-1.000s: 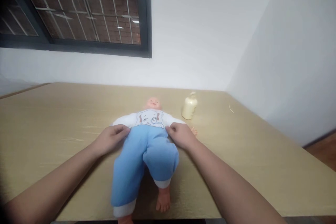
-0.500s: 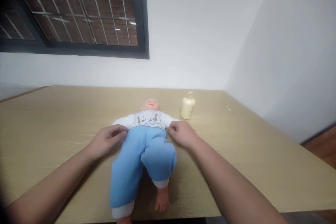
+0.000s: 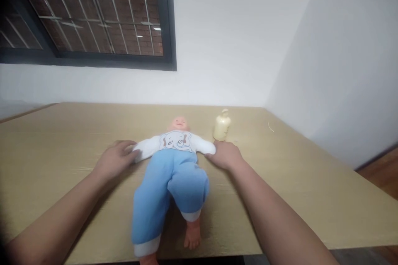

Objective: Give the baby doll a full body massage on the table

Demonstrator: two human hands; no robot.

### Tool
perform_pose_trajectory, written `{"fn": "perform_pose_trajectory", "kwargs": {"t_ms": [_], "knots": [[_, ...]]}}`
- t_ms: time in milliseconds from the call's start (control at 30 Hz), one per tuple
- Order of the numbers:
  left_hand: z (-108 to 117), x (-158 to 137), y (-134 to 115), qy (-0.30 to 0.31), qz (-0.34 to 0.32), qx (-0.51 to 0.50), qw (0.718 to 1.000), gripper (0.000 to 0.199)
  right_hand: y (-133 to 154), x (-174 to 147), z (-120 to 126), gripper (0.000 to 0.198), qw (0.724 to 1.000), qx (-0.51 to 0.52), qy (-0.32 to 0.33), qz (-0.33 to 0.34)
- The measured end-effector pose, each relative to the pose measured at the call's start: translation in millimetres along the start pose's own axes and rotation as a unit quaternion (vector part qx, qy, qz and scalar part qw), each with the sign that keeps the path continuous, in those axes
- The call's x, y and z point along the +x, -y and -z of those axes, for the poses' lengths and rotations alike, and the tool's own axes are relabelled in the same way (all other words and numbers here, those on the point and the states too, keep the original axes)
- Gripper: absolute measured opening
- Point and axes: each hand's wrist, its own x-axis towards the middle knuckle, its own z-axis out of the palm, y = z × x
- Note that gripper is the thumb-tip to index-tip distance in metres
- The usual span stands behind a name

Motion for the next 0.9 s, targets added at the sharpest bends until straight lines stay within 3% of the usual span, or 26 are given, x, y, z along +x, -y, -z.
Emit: {"fn": "perform_pose_trajectory", "kwargs": {"t_ms": [200, 367, 500, 567, 633, 733, 800, 833, 900], "knots": [[-3.6, 5.7, 9.9, 0.104, 0.026, -0.036, 0.994, 0.056, -2.3, 1.9, 0.8, 0.035, 1.0, 0.009, 0.018, 0.0], [-3.1, 5.3, 10.3, 0.101, 0.032, -0.043, 0.993, 0.058, -15.2, 8.3, 3.2, 0.05, 0.998, 0.048, 0.023, -0.024], [-4.3, 6.5, 13.5, 0.084, 0.051, -0.082, 0.992, 0.058, -27.4, 13.3, 2.6, 0.055, 0.979, 0.194, 0.047, -0.047], [-4.4, 6.3, 13.2, 0.072, 0.073, -0.165, 0.981, 0.058, -31.8, 15.3, 2.9, 0.05, 0.946, 0.315, 0.058, -0.049], [-2.9, 6.1, 11.0, 0.064, 0.099, -0.307, 0.944, 0.055, -34.1, 17.3, 4.3, 0.047, 0.889, 0.452, 0.058, -0.038], [1.8, 6.5, 5.6, 0.039, 0.109, -0.548, 0.828, 0.045, -32.3, 21.4, 6.2, 0.049, 0.767, 0.64, 0.036, -0.014], [4.0, 5.8, 0.9, 0.023, 0.091, -0.654, 0.751, 0.043, -26.3, 24.5, 4.7, 0.051, 0.692, 0.722, 0.006, -0.001], [3.9, 4.7, -2.1, 0.017, 0.078, -0.679, 0.729, 0.045, -21.7, 25.7, 2.6, 0.051, 0.663, 0.749, -0.013, 0.006], [0.3, 0.2, -9.2, 0.013, 0.042, -0.677, 0.735, 0.051, -9.8, 26.2, -4.3, 0.049, 0.63, 0.775, -0.056, 0.011]]}}
